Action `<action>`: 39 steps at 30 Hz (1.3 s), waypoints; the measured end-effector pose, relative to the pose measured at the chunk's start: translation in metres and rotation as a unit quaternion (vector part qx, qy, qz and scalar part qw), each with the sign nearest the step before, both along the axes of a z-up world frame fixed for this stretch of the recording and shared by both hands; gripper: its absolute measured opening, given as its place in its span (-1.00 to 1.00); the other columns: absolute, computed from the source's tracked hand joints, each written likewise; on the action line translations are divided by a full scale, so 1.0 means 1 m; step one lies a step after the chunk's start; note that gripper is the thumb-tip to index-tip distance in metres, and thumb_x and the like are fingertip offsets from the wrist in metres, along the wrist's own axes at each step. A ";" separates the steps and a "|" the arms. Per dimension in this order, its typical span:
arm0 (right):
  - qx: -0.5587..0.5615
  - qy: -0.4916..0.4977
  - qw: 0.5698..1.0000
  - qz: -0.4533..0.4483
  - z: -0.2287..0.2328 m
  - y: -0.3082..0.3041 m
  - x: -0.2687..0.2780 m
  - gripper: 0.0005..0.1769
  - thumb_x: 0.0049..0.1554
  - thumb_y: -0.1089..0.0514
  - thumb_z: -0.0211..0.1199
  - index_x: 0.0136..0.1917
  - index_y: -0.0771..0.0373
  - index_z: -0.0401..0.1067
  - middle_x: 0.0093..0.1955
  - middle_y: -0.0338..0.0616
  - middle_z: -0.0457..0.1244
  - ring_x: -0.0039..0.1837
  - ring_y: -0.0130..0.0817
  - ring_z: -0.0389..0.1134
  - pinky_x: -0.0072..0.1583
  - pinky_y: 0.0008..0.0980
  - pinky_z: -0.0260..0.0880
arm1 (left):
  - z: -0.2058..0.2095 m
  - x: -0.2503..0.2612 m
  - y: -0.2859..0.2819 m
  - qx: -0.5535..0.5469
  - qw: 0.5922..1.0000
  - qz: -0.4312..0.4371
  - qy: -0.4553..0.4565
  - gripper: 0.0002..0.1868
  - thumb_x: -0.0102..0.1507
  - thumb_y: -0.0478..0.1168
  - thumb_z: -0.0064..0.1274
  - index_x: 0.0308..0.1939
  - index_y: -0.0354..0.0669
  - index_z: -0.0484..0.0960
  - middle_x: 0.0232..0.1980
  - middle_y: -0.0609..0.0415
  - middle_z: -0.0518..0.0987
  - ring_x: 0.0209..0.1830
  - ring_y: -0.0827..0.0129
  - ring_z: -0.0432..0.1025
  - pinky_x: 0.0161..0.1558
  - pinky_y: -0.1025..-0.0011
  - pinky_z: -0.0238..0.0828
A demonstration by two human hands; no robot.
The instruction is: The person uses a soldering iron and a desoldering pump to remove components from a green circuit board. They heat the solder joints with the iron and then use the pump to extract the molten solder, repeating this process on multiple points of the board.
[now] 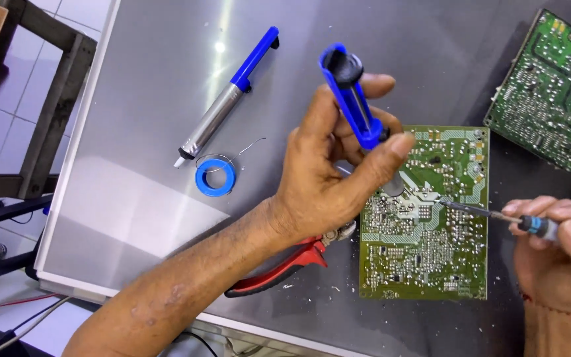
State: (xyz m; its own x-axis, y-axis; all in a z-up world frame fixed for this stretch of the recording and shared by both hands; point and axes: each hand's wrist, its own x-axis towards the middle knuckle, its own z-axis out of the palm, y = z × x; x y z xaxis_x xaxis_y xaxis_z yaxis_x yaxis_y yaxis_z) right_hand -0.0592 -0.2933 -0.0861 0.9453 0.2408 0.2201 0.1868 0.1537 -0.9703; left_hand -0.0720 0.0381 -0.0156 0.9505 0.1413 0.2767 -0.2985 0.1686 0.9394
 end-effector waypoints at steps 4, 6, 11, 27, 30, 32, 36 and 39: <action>0.002 -0.012 1.000 0.007 -0.002 0.003 -0.013 -0.76 0.18 0.06 0.10 0.11 0.10 0.40 -0.05 -0.25 0.37 0.14 -0.28 0.47 0.35 -0.26 0.60 | -0.006 -0.002 -0.002 0.017 0.999 -0.025 0.010 -0.57 0.38 -0.17 0.02 0.27 -0.09 0.25 -0.17 0.18 0.57 -0.46 0.53 0.53 -0.37 0.63 0.58; -0.050 -0.006 0.999 -0.021 0.000 0.001 -0.018 -0.77 0.20 -0.02 0.11 0.10 0.04 0.39 -0.01 -0.31 0.35 0.17 -0.29 0.45 0.37 -0.23 0.59 | -0.007 -0.002 -0.003 0.035 0.998 -0.036 0.028 -0.55 0.37 -0.17 0.01 0.29 -0.09 0.24 -0.17 0.19 0.57 -0.49 0.55 0.52 -0.41 0.64 0.57; -0.080 0.011 0.996 -0.031 0.006 0.008 -0.020 -0.74 0.14 -0.03 0.09 0.06 0.06 0.37 -0.14 -0.27 0.32 0.10 -0.25 0.42 0.41 -0.17 0.53 | -0.011 -0.003 -0.002 0.073 0.997 -0.021 0.016 -0.51 0.36 -0.13 0.02 0.30 -0.13 0.22 -0.13 0.13 0.61 -0.53 0.60 0.47 -0.38 0.66 0.57; -0.146 0.007 0.989 -0.030 -0.002 -0.009 -0.028 -0.77 0.23 0.01 0.04 0.12 0.09 0.30 0.04 -0.10 0.27 0.23 -0.14 0.37 0.50 -0.03 0.56 | -0.018 -0.003 -0.001 0.141 0.989 -0.033 -0.019 -0.46 0.38 -0.12 0.03 0.33 -0.16 0.15 -0.09 0.06 0.64 -0.56 0.58 0.47 -0.40 0.65 0.52; -0.157 0.008 0.988 -0.012 -0.001 -0.007 -0.027 -0.79 0.29 0.03 0.02 0.17 0.06 0.30 0.09 -0.12 0.26 0.28 -0.11 0.35 0.56 0.01 0.55 | -0.020 -0.003 -0.001 0.149 0.988 -0.030 -0.027 -0.46 0.39 -0.13 0.04 0.34 -0.15 0.13 -0.02 0.03 0.62 -0.60 0.60 0.44 -0.44 0.65 0.53; -0.127 0.007 0.991 -0.039 0.004 0.005 -0.025 -0.77 0.15 0.03 0.07 0.05 0.12 0.35 -0.06 -0.09 0.30 0.13 -0.21 0.40 0.45 -0.14 0.53 | -0.020 -0.003 -0.001 0.153 0.987 -0.030 -0.038 -0.46 0.40 -0.14 0.04 0.33 -0.17 0.12 0.04 0.02 0.60 -0.62 0.61 0.31 -0.49 0.67 0.43; -0.156 0.005 0.987 -0.036 0.003 0.001 -0.025 -0.80 0.24 0.04 0.04 0.10 0.11 0.32 0.03 -0.06 0.28 0.22 -0.11 0.39 0.50 -0.03 0.57 | -0.021 -0.003 -0.002 0.155 0.986 -0.021 -0.052 -0.47 0.38 -0.18 0.07 0.31 -0.23 0.15 0.13 -0.03 0.56 -0.59 0.56 0.37 -0.51 0.65 0.45; -0.126 0.003 0.991 -0.033 0.002 0.000 -0.024 -0.78 0.16 0.05 0.06 0.06 0.12 0.35 -0.04 -0.07 0.30 0.16 -0.18 0.40 0.47 -0.12 0.52 | -0.020 -0.003 -0.002 0.157 0.986 -0.026 -0.047 -0.48 0.39 -0.15 0.03 0.30 -0.21 0.14 0.08 0.01 0.59 -0.64 0.60 0.28 -0.51 0.65 0.40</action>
State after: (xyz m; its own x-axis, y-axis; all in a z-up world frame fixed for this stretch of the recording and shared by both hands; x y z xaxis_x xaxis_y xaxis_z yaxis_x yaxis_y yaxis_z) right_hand -0.0835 -0.2935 -0.0837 0.9621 0.2247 0.1548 0.1821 -0.1066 -0.9775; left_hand -0.0755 0.0361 -0.0355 0.9224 -0.0139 0.3860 -0.3851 -0.1089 0.9164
